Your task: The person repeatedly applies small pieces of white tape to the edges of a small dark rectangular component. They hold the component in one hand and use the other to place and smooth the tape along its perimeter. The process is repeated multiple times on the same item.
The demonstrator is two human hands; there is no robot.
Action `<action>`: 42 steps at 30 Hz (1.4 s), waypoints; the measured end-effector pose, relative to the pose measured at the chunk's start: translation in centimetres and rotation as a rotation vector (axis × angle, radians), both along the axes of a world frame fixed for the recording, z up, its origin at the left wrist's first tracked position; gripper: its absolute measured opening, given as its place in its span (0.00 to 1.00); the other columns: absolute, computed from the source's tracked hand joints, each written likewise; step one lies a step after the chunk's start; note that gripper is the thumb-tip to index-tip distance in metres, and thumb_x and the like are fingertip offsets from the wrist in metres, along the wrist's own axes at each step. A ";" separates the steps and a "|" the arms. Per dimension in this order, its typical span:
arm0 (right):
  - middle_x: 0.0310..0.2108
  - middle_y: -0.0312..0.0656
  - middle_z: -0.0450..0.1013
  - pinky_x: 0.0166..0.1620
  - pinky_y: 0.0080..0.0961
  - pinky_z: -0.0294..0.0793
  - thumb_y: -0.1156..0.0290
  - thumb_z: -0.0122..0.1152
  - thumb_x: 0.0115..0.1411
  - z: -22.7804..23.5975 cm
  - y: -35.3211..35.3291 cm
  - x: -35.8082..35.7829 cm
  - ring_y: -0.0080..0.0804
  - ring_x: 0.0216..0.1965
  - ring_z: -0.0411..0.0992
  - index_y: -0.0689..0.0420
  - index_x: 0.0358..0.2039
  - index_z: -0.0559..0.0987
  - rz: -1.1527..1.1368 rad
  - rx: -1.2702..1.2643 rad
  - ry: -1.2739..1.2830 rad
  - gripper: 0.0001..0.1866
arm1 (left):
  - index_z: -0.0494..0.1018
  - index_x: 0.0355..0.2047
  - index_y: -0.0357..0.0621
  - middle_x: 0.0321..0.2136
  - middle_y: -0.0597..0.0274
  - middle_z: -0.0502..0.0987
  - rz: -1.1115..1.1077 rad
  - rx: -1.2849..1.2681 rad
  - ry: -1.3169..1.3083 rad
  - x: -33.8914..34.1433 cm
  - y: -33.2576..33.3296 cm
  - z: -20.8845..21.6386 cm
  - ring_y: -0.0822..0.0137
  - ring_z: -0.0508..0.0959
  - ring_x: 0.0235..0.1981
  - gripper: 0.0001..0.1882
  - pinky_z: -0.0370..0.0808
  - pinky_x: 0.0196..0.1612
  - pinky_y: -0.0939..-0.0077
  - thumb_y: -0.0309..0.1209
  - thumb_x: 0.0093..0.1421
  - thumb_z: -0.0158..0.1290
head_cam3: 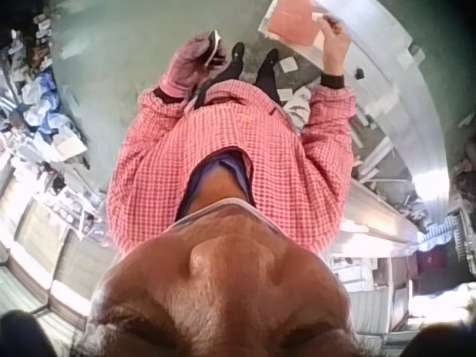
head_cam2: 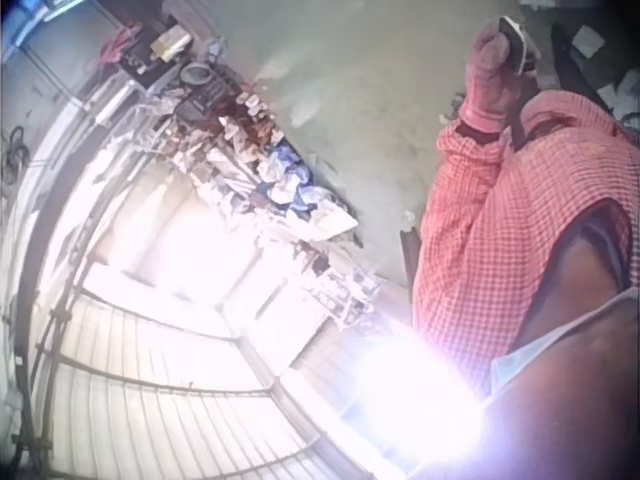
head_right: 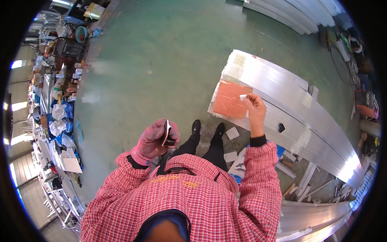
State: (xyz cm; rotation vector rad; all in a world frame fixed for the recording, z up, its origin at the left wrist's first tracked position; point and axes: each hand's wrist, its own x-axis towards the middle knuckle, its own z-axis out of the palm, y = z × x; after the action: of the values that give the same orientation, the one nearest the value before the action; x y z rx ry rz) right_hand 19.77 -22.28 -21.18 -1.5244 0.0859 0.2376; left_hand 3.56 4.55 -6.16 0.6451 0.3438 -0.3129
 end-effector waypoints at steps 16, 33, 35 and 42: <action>0.22 0.28 0.73 0.51 0.42 0.68 0.81 0.61 0.41 25.7 7.9 -4.5 0.25 0.27 0.74 0.52 0.27 0.77 0.799 0.049 -0.870 0.11 | 0.72 0.33 0.36 0.26 0.60 0.73 -0.118 -0.075 -0.197 -0.8 -0.8 3.9 0.72 0.69 0.24 0.18 0.65 0.27 0.81 0.42 0.55 0.54; 0.22 0.27 0.71 0.50 0.44 0.68 0.81 0.63 0.38 26.9 6.8 -4.5 0.25 0.26 0.73 0.51 0.25 0.76 0.812 -0.058 -0.934 0.13 | 0.72 0.33 0.37 0.23 0.65 0.72 -0.150 -0.093 -0.201 -1.0 -1.9 4.5 0.75 0.66 0.22 0.16 0.62 0.25 0.82 0.40 0.54 0.54; 0.22 0.27 0.71 0.50 0.43 0.68 0.81 0.63 0.38 27.1 6.6 -4.5 0.25 0.26 0.73 0.51 0.25 0.76 0.833 -0.052 -0.929 0.12 | 0.72 0.33 0.37 0.23 0.65 0.72 -0.135 -0.088 -0.185 -1.0 -2.1 4.6 0.75 0.66 0.22 0.16 0.62 0.25 0.83 0.39 0.54 0.55; 0.21 0.27 0.71 0.50 0.43 0.68 0.81 0.63 0.38 26.6 6.3 -5.0 0.24 0.26 0.72 0.51 0.25 0.76 0.856 -0.046 -0.935 0.12 | 0.72 0.35 0.36 0.25 0.66 0.74 -0.109 -0.064 -0.127 -1.1 -2.6 4.7 0.75 0.70 0.23 0.16 0.66 0.26 0.83 0.37 0.53 0.56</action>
State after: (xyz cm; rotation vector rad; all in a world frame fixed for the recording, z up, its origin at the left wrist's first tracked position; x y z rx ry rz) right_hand 14.78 -15.93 5.38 -1.5056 -1.3208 0.1698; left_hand 2.50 1.95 -1.41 0.6190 0.1763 -0.3836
